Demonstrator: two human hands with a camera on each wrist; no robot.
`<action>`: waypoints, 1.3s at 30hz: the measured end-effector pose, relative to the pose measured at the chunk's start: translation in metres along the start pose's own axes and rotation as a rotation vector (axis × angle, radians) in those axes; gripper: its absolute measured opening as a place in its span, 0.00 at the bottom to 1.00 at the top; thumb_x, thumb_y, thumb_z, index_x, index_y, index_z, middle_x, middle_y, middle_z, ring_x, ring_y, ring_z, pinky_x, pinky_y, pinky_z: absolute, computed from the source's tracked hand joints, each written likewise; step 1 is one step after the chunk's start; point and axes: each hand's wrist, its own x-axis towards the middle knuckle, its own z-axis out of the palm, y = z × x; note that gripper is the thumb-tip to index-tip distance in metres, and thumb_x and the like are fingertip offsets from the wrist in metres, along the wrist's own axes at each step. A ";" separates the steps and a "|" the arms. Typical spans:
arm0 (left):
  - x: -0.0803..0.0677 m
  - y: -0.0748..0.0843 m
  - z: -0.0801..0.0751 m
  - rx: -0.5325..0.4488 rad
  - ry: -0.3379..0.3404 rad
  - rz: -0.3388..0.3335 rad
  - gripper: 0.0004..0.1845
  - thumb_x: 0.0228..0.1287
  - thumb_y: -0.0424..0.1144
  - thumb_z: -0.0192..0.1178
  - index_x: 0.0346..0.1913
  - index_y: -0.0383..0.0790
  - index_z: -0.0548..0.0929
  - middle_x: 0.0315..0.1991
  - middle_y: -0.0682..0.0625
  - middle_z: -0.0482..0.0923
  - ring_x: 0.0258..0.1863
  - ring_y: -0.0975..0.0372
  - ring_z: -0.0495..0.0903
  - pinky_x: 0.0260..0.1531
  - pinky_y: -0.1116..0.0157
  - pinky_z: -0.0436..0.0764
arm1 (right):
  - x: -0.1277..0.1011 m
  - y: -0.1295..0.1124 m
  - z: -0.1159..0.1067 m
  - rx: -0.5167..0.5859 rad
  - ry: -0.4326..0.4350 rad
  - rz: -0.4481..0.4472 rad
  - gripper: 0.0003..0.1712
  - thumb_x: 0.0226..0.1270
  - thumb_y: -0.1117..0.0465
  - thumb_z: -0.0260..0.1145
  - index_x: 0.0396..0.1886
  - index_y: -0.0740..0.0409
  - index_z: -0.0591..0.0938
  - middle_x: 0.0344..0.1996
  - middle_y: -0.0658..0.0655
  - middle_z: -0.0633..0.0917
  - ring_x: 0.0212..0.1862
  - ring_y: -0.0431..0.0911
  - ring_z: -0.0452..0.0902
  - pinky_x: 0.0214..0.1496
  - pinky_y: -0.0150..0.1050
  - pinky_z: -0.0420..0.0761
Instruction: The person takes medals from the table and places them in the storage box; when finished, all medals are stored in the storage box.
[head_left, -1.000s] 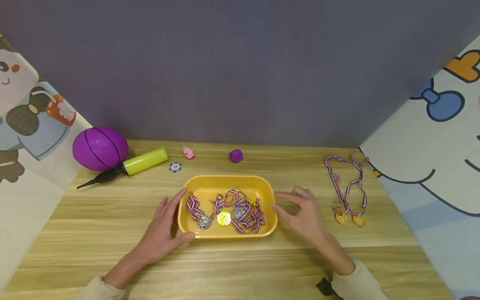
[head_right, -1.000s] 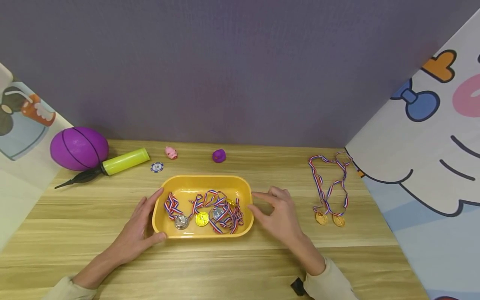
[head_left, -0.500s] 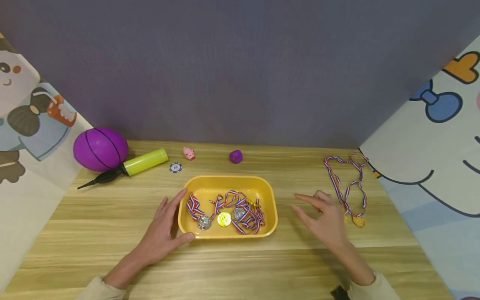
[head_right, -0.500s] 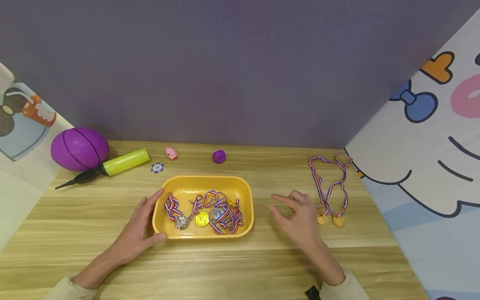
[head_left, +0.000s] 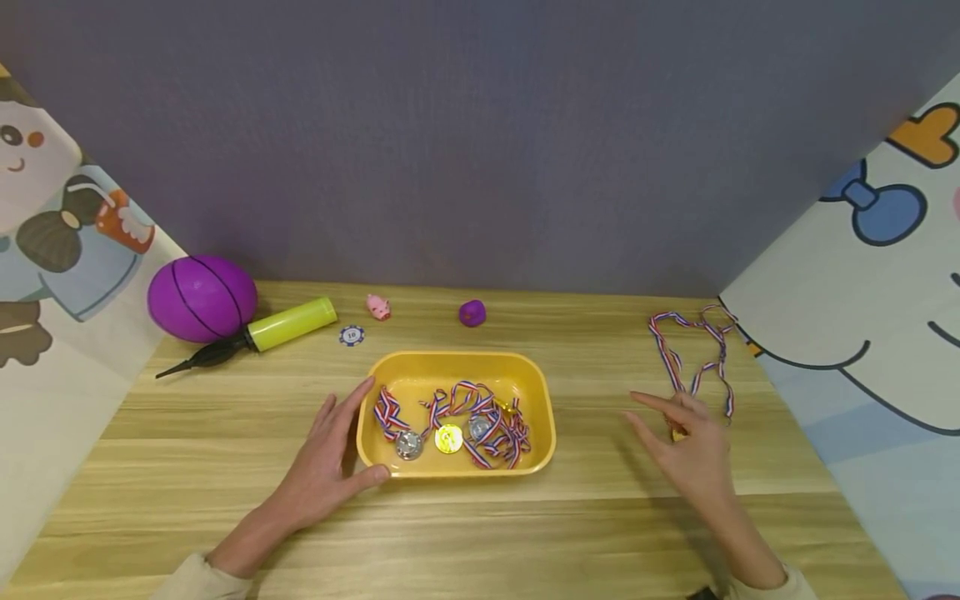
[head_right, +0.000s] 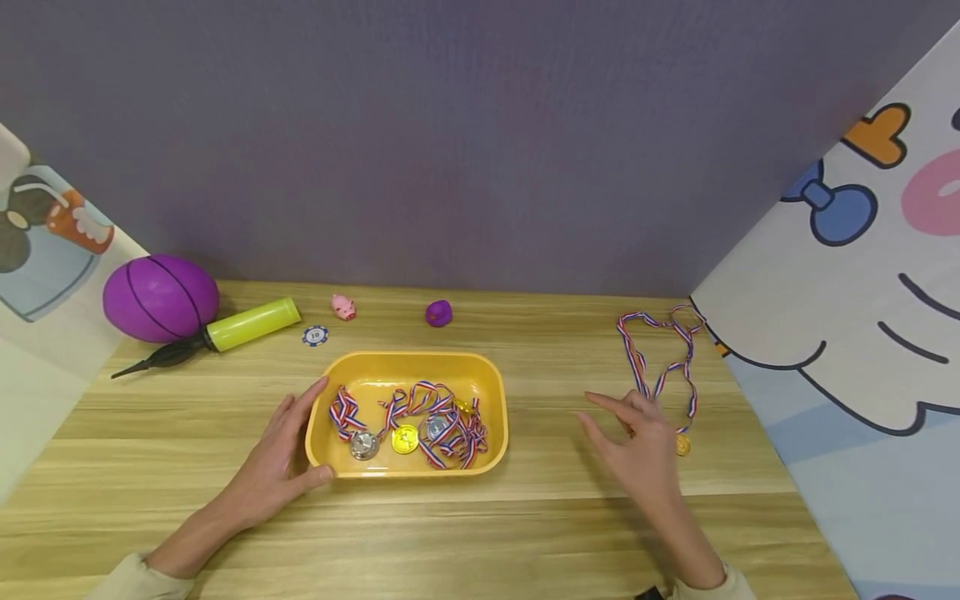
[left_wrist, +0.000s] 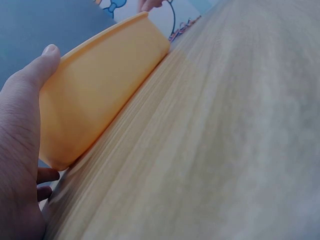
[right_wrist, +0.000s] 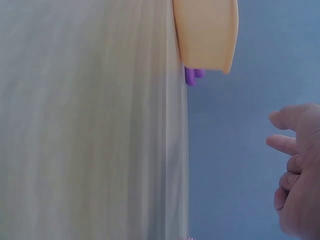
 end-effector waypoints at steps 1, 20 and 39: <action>0.000 0.000 0.000 0.000 -0.001 0.000 0.61 0.69 0.77 0.63 0.93 0.52 0.48 0.88 0.39 0.59 0.82 0.34 0.64 0.90 0.44 0.38 | -0.001 0.002 -0.002 -0.003 0.008 -0.004 0.44 0.70 0.24 0.69 0.43 0.63 0.96 0.22 0.45 0.67 0.28 0.36 0.56 0.29 0.32 0.57; 0.001 -0.003 0.002 0.011 0.024 0.043 0.60 0.71 0.81 0.56 0.93 0.51 0.49 0.87 0.40 0.61 0.81 0.35 0.67 0.90 0.46 0.39 | -0.018 0.033 -0.029 -0.068 0.069 0.094 0.17 0.49 0.74 0.88 0.41 0.69 0.95 0.20 0.48 0.67 0.25 0.30 0.54 0.24 0.30 0.55; 0.000 -0.001 0.001 0.000 0.013 0.026 0.60 0.71 0.80 0.57 0.93 0.51 0.49 0.88 0.40 0.60 0.81 0.34 0.66 0.90 0.47 0.38 | -0.040 0.057 -0.053 -0.279 0.044 0.284 0.25 0.41 0.71 0.91 0.44 0.61 0.96 0.19 0.53 0.67 0.25 0.28 0.52 0.22 0.33 0.53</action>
